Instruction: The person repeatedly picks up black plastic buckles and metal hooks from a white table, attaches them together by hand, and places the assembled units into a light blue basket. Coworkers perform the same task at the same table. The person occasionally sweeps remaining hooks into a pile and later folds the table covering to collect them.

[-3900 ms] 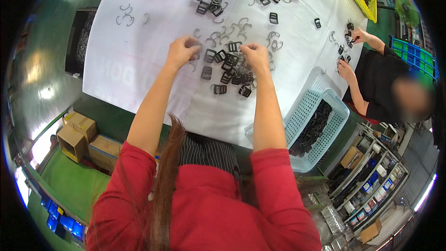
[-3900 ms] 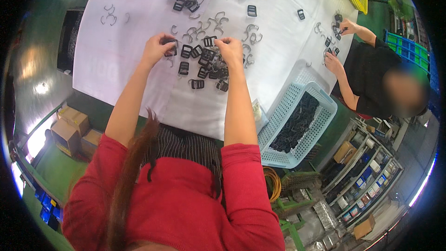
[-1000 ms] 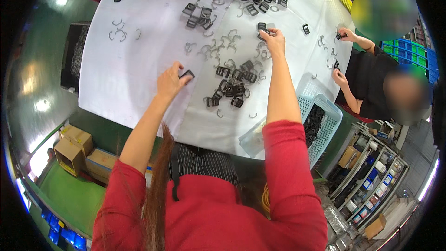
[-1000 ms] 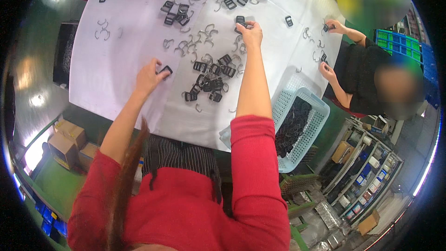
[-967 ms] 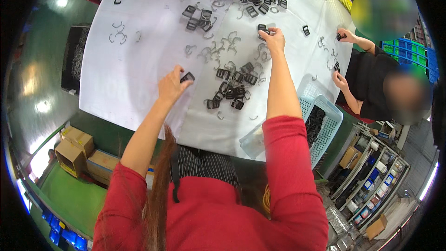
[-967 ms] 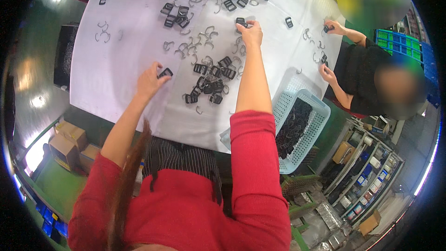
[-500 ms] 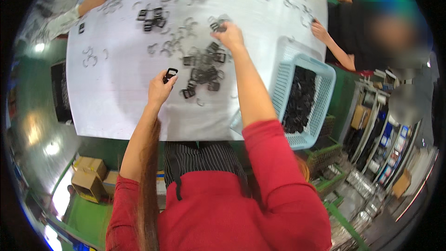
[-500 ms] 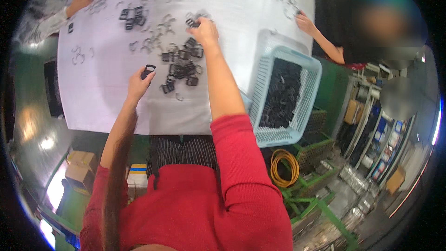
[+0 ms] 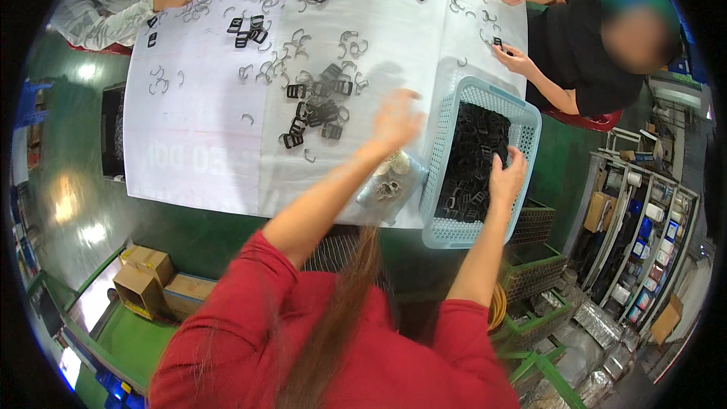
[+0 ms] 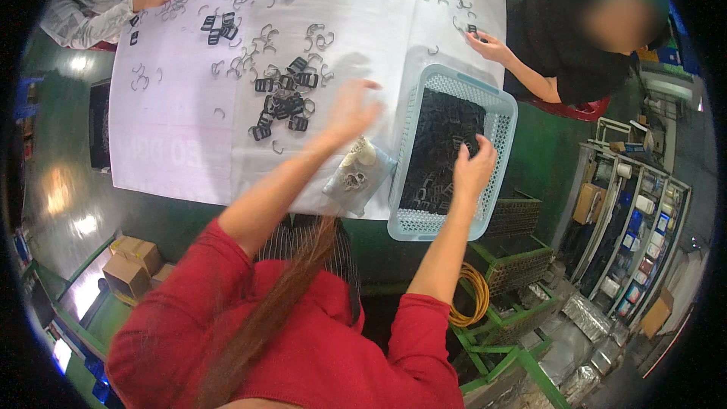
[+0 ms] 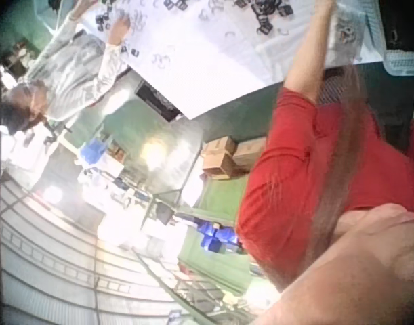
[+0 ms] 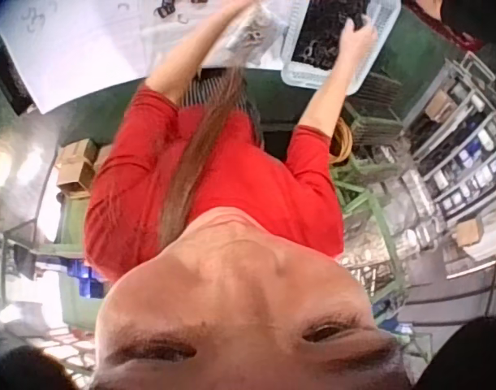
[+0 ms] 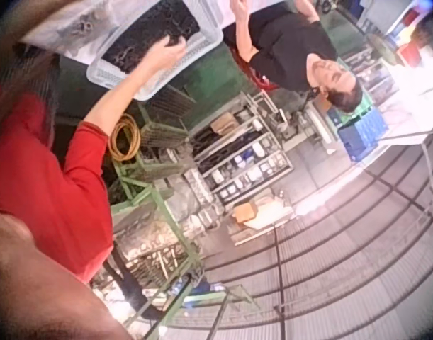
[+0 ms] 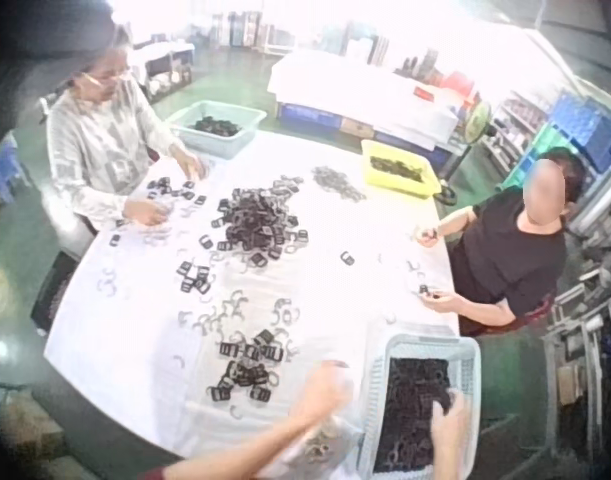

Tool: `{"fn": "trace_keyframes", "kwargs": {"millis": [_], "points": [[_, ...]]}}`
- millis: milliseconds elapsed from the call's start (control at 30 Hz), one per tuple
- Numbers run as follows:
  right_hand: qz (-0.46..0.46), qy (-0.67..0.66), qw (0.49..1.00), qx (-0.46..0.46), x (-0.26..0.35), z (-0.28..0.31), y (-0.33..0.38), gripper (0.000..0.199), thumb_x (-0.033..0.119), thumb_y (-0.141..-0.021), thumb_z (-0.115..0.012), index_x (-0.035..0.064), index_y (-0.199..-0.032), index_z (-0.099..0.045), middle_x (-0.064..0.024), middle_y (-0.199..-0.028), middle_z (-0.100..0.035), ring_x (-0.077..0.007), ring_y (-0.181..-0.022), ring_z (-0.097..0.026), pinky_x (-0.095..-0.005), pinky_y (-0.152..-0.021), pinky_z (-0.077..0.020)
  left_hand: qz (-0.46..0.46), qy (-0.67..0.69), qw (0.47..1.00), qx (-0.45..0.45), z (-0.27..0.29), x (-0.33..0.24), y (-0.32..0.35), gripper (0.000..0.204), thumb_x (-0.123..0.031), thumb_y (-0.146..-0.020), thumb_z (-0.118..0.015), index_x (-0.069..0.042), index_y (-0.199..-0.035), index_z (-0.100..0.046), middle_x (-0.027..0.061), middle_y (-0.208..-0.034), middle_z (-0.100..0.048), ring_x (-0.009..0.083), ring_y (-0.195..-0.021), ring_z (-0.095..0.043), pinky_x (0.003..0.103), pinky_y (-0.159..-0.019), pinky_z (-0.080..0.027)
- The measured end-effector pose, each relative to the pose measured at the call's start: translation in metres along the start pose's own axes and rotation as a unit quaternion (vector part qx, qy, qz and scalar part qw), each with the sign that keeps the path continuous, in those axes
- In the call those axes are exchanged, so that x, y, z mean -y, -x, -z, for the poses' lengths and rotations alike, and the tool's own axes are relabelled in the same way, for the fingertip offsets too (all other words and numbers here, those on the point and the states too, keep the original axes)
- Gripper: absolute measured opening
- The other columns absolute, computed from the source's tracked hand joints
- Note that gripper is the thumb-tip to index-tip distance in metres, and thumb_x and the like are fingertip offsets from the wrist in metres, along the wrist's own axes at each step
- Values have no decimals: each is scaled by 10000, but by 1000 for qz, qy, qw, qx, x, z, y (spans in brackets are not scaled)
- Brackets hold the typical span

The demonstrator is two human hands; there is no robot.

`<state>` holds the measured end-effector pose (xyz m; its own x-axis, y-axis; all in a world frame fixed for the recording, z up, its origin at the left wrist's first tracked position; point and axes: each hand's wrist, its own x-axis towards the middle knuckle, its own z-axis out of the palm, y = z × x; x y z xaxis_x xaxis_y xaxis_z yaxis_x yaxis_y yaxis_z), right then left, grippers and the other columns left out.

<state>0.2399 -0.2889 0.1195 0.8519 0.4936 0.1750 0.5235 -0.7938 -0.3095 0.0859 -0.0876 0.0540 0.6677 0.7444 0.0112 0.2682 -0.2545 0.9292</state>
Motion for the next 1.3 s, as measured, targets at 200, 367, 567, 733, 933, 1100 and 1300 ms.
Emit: {"fn": "trace_keyframes", "kwargs": {"millis": [200,367,567,733,933,1100,1300], "points": [[252,-162,947,115,176,-111,19,145,66,-768,-587,91,-907,-617,-97,-962,-589,-282,-938,-549,-385,-785,-456,150,-362,913,-112,94,97,-45,338,-259,-730,-681,-85,-1004,-584,122,-1002,-571,302,-1004,-502,418,-856,-412],[256,-115,945,167,225,-211,13,221,102,-735,-660,124,-944,-590,-71,-952,-585,-266,-957,-546,-381,-753,-464,158,-216,963,13,119,134,-64,304,-278,-740,-692,-56,-934,-617,113,-923,-638,281,-852,-602,402,-755,-463],[22,-338,848,407,203,-217,-16,268,115,-751,-661,125,-1008,-586,-38,-835,-601,-158,-824,-585,-329,-685,-476,252,353,901,-16,216,148,-32,251,-294,-793,-676,-99,-941,-622,28,-940,-643,124,-814,-601,301,-684,-486],[-146,-515,704,467,210,-197,-21,229,210,-762,-668,53,-899,-573,-52,-822,-587,-153,-788,-577,-286,-670,-470,317,144,937,-26,223,143,-9,246,-284,-798,-668,-95,-933,-589,50,-882,-627,151,-815,-595,326,-671,-482],[280,-32,904,321,268,-218,14,276,233,-713,-709,81,-919,-604,-139,-962,-595,-306,-824,-605,-408,-740,-486,109,-237,964,-61,171,153,8,276,-249,-720,-708,-78,-894,-580,105,-817,-606,236,-765,-599,351,-635,-457],[160,-180,915,323,245,-213,6,255,274,-689,-733,64,-821,-671,-90,-832,-616,-253,-747,-602,-349,-675,-468,141,-193,969,-57,201,168,18,231,-245,-717,-710,-57,-804,-608,102,-814,-611,235,-705,-590,352,-636,-454],[-36,-293,897,330,190,-180,2,261,238,-713,-748,-3,-730,-649,15,-635,-565,-72,-600,-453,-242,-572,-365,100,-188,970,-115,196,165,33,321,-207,-722,-713,-72,-982,-583,87,-854,-608,240,-796,-595,348,-696,-469]]}}
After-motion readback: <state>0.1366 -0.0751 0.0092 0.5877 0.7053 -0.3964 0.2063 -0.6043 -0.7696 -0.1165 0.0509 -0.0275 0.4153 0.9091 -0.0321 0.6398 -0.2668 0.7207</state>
